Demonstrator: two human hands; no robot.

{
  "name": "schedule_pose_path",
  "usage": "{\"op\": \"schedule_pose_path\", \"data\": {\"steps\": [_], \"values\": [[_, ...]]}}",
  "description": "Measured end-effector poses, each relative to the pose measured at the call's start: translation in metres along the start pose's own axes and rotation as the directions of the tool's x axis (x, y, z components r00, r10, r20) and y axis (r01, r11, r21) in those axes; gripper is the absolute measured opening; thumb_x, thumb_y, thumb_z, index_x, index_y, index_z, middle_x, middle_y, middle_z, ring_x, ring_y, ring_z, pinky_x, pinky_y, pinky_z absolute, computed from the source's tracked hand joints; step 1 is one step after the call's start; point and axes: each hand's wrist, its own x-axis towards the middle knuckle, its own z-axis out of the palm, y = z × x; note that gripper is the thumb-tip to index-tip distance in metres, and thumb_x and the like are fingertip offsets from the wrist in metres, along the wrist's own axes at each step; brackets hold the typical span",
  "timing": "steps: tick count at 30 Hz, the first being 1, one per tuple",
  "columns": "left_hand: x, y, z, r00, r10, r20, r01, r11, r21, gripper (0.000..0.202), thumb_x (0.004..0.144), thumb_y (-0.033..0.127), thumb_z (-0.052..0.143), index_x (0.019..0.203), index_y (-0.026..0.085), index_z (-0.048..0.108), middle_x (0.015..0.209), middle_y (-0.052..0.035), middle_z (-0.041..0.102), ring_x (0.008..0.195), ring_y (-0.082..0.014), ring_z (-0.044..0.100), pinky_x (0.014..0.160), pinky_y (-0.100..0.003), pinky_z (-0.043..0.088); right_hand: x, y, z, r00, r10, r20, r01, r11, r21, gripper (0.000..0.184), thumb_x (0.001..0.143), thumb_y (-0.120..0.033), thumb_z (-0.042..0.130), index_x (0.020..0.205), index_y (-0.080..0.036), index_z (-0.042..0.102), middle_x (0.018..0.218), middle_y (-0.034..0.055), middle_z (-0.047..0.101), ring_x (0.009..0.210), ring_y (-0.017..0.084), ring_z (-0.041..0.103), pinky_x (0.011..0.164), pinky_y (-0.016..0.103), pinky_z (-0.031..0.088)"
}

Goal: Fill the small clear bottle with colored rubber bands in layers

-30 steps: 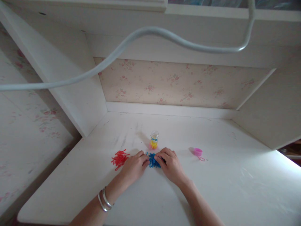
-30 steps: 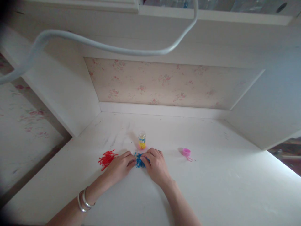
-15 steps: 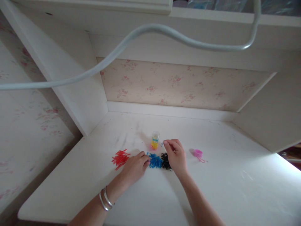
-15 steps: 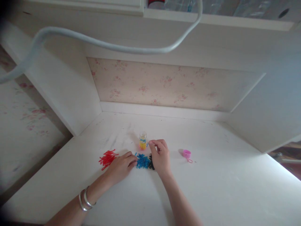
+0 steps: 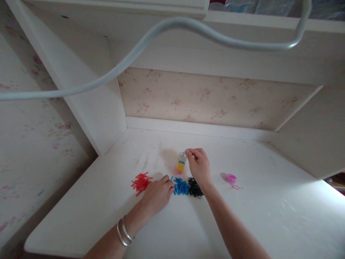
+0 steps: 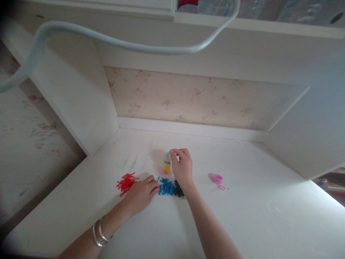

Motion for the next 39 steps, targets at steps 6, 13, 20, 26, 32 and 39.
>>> {"op": "schedule_pose_path", "data": {"steps": [6, 13, 20, 26, 32, 39], "values": [[-0.002, 0.000, -0.003, 1.000, 0.007, 0.016, -0.007, 0.999, 0.034, 0.035, 0.098, 0.031, 0.031, 0.095, 0.023, 0.065, 0.096, -0.0045, 0.061, 0.076, -0.0165, 0.062, 0.064, -0.028, 0.046, -0.003, 0.000, -0.008, 1.000, 0.020, -0.002, -0.020, 1.000, 0.022, 0.030, 0.086, -0.046, 0.055, 0.083, -0.021, 0.072, 0.080, 0.0018, 0.058, 0.067, 0.014, 0.049, 0.064, 0.028, 0.040], [-0.001, -0.005, -0.002, 0.999, 0.028, 0.015, -0.029, 0.999, 0.019, 0.027, 0.096, 0.028, 0.038, 0.095, 0.025, 0.066, 0.094, -0.0029, 0.061, 0.077, -0.0157, 0.062, 0.066, -0.028, 0.045, -0.022, 0.018, -0.027, 0.996, 0.084, -0.020, -0.083, 0.995, 0.060, 0.028, 0.086, -0.045, 0.057, 0.082, -0.021, 0.070, 0.083, 0.0024, 0.059, 0.073, 0.015, 0.051, 0.066, 0.029, 0.040], [-0.001, -0.007, -0.002, 0.998, 0.026, -0.050, -0.029, 0.997, -0.068, 0.024, 0.095, 0.027, 0.041, 0.091, 0.022, 0.064, 0.094, -0.0030, 0.062, 0.080, -0.0159, 0.061, 0.071, -0.027, 0.044, -0.050, 0.043, -0.040, 0.989, 0.121, 0.086, -0.130, 0.987, 0.098, 0.028, 0.085, -0.045, 0.059, 0.081, -0.020, 0.070, 0.080, 0.0029, 0.057, 0.072, 0.015, 0.053, 0.063, 0.029, 0.041], [0.004, -0.008, -0.009, 0.987, -0.010, -0.157, -0.034, 0.961, -0.275, 0.024, 0.095, 0.032, 0.043, 0.088, 0.021, 0.064, 0.091, -0.0011, 0.061, 0.078, -0.0131, 0.059, 0.071, -0.025, 0.044, -0.051, 0.039, -0.044, 0.988, 0.108, 0.110, -0.120, 0.987, 0.103, 0.030, 0.086, -0.047, 0.057, 0.080, -0.020, 0.070, 0.080, 0.0030, 0.056, 0.069, 0.015, 0.052, 0.059, 0.028, 0.040], [0.014, 0.004, -0.035, 0.943, -0.019, -0.331, -0.098, 0.938, -0.334, 0.026, 0.095, 0.036, 0.044, 0.086, 0.019, 0.063, 0.086, -0.0022, 0.060, 0.078, -0.0134, 0.058, 0.072, -0.025, 0.044, -0.055, 0.035, -0.045, 0.981, 0.076, 0.178, -0.094, 0.991, 0.095, 0.028, 0.088, -0.044, 0.055, 0.081, -0.021, 0.070, 0.080, 0.0031, 0.056, 0.067, 0.014, 0.052, 0.058, 0.027, 0.040], [0.048, 0.018, -0.073, 0.858, -0.019, -0.513, -0.123, 0.963, -0.242, 0.021, 0.094, 0.032, 0.047, 0.092, 0.020, 0.064, 0.089, -0.0024, 0.062, 0.080, -0.0127, 0.059, 0.071, -0.023, 0.046, -0.068, 0.026, -0.047, 0.848, -0.186, 0.497, 0.293, 0.945, -0.146, 0.018, 0.090, -0.029, 0.054, 0.084, -0.026, 0.070, 0.082, 0.0017, 0.059, 0.079, 0.015, 0.055, 0.075, 0.030, 0.039]]}}
